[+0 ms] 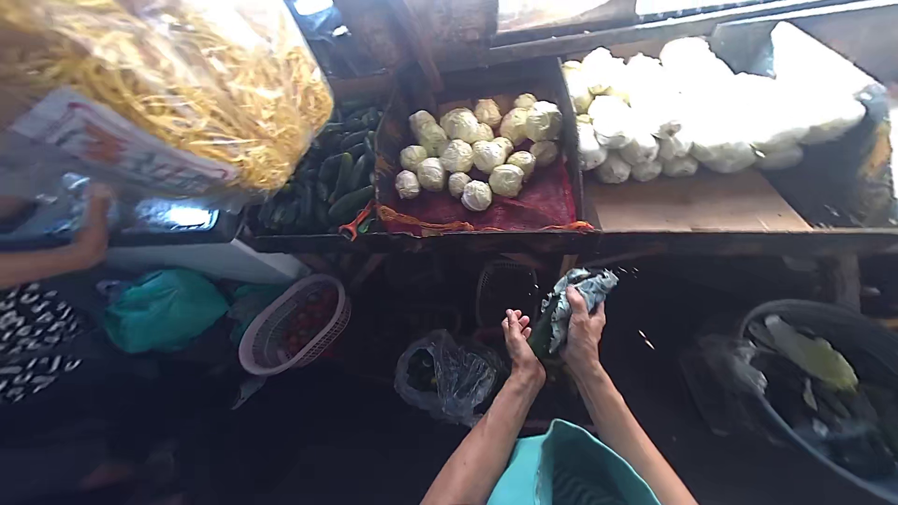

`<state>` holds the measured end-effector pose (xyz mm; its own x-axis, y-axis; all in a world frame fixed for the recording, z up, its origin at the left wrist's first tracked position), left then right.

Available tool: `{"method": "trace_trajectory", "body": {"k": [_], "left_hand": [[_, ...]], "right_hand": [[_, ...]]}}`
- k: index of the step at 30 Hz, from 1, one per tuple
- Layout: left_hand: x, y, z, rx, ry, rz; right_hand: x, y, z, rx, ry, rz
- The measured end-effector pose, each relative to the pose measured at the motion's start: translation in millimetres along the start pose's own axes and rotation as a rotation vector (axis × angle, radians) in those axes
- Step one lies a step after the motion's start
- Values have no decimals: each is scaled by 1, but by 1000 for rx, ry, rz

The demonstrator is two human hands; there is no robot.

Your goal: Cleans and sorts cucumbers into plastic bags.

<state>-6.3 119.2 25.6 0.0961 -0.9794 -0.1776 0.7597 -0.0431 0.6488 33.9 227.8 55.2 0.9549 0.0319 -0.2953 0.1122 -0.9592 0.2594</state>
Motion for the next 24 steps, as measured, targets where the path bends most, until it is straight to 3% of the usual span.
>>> {"method": "trace_trajectory", "body": {"k": [6,9,13,15,17,19,21,24], "left_hand": [[10,9,27,-395,-106,-57],[25,-10,34,-731,-279,-76],[36,7,34,-1071,-425,-53],[43,26,24,-1120,-477,-80],[53,41,8,-1064,-461,-172],[63,48,6,-970,-459,-318],[73,40,30,-912,-512,-399],[81,14,90,-1159,-585,-383]], "right_hand": [[-13,55,24,-110,192,-217],[-9,74,40,-77,167,-373],[-8,86,28,-232,99,-300],[-16,82,10,-389,115,-154],[-14,65,20,-424,97,-96],[-6,43,45,-311,77,-193],[-1,33,61,-236,109,-356],[-10,64,16,-208,455,-583]]}}
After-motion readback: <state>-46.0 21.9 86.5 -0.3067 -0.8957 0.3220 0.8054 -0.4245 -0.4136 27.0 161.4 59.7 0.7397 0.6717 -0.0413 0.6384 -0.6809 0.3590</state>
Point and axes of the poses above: each hand's wrist, its own y-axis away from the middle knuckle, its own x-axis out of the back of the hand, z = x × y, the point moved 6 cm from there along -y, towards the middle knuckle, and after that the axes turned 13 degrees about z, right-handed, at the moved point
